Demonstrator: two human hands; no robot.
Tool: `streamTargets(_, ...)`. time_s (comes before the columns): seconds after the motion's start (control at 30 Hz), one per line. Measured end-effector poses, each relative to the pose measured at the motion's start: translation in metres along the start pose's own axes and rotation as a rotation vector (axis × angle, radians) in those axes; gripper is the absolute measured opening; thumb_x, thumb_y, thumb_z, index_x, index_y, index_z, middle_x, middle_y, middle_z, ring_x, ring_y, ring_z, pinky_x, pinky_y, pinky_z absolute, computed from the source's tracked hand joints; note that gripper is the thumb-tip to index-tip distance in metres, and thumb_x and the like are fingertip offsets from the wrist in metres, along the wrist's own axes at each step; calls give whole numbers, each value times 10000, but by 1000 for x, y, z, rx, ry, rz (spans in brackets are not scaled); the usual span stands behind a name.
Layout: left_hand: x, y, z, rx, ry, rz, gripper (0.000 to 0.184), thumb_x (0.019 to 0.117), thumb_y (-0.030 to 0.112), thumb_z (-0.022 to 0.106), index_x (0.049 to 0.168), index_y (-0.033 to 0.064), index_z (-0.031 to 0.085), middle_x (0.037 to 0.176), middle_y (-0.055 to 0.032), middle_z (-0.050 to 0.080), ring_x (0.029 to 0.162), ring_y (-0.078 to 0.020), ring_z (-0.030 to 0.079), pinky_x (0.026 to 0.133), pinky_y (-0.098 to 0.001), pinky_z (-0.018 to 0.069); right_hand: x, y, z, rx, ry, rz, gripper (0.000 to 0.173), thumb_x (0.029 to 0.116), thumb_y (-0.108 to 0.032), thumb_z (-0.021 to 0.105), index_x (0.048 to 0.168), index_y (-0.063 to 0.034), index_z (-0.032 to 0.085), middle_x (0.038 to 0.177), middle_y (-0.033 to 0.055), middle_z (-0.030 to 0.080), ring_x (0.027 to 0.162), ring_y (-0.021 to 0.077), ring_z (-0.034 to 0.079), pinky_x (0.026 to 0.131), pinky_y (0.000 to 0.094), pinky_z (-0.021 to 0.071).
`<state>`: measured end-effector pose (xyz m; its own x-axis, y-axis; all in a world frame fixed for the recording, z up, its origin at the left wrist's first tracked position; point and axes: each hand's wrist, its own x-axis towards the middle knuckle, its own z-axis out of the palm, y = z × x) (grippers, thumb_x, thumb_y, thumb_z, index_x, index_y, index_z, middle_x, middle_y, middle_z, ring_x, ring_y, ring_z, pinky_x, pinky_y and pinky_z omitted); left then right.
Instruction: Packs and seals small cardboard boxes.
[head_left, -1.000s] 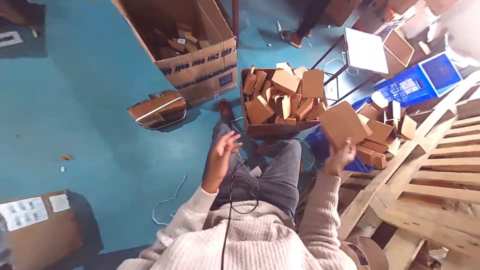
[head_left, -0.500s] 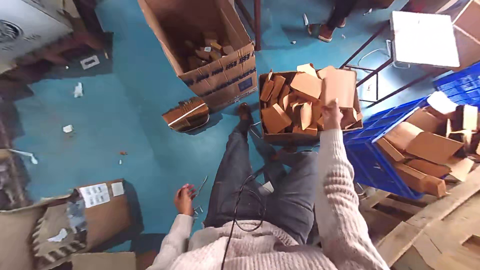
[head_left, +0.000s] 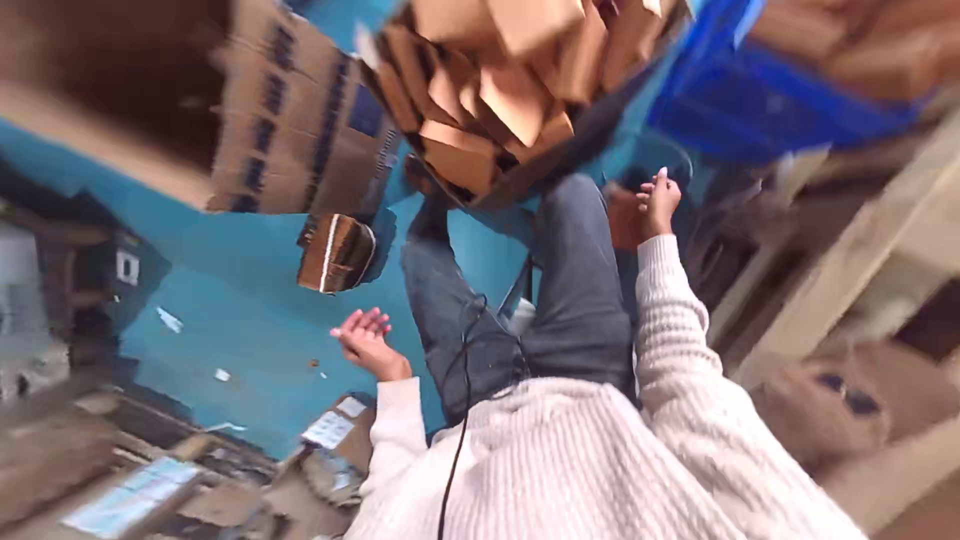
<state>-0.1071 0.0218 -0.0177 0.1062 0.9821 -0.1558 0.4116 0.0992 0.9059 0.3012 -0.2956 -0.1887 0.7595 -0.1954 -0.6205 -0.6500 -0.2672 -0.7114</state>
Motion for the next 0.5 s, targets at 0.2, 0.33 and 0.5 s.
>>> streamTargets(0.2, -24, 22, 56, 160, -469, 274, 503, 1089, 255, 126, 1243, -89, 459, 999, 4, 714, 852, -79, 706, 757, -263, 588, 2, 203, -123, -117, 229, 530, 559, 1106, -374, 380, 1351, 106, 528, 1209, 287, 629, 996, 324, 665, 870, 440, 541)
streamTargets(0.33, -39, 26, 66, 276, -462, 227, 482, 1087, 244, 167, 1223, -108, 467, 975, 7, 716, 818, -48, 704, 740, -231, 585, 12, 221, -98, -224, 221, 500, 646, 1000, -385, 642, 1381, 121, 514, 1316, 340, 589, 1224, 435, 588, 1054, 538, 450)
streamTargets(0.5, -50, 31, 70, 371, -413, 207, 475, 1097, 259, 177, 1197, -81, 493, 942, 38, 729, 797, -32, 709, 727, -210, 587, 70, 176, -19, -385, 233, 377, 1040, 813, -473, 824, 1521, 105, 328, 1534, 337, 385, 1450, 443, 366, 1191, 528, 312)
